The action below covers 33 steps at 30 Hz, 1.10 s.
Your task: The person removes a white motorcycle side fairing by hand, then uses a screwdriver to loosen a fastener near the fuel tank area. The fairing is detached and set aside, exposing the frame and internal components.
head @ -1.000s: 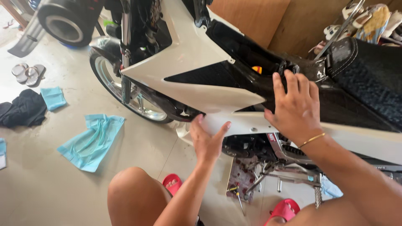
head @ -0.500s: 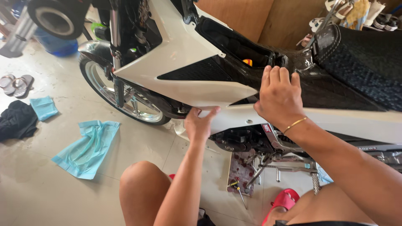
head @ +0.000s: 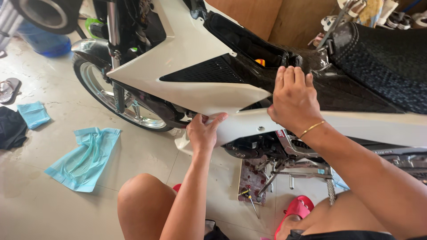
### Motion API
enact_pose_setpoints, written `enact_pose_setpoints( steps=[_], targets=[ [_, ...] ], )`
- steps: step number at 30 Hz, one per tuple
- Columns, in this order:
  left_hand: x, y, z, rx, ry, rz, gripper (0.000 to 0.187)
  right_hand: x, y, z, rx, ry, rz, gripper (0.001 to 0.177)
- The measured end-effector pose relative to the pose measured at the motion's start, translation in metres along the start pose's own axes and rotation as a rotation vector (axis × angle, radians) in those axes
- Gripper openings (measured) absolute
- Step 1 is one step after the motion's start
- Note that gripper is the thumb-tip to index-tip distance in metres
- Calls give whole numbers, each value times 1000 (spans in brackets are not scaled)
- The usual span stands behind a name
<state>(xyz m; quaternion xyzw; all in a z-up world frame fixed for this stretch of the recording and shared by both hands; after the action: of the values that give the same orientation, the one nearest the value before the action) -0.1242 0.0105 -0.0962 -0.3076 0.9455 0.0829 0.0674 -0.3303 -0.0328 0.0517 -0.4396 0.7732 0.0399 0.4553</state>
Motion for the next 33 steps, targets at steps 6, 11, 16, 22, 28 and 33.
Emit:
enact_pose_setpoints(
  steps=[6,11,16,22,28,33],
  targets=[
    [1,-4,7,25,-103,-22,51,2,0,-1,4,-40,46,86],
    [3,-8,7,29,-59,-12,54,6,-3,-2,21,-25,3,84],
    [4,-6,12,-30,-41,26,54,2,4,1,53,-29,-78,80],
    [7,-15,19,-112,69,198,49,-6,11,-7,-5,-78,-50,86],
    [6,-10,22,194,-19,42,48,-11,22,-25,-131,-97,-110,86],
    [0,1,32,257,3,-111,38,-10,26,-33,-149,-144,-144,79]
  ],
)
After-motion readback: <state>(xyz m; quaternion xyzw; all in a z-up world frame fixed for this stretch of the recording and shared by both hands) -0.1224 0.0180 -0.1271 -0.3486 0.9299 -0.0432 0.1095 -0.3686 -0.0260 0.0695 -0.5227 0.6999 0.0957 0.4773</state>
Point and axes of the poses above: each hand's wrist, its own y-axis away from the middle knuckle, its own x-axis out of the palm, z = x × y, the point moved 5 cm from there along -y, towards the middle knuckle, and after that the axes turned 10 degrees about -x, right-handed, at the moved point
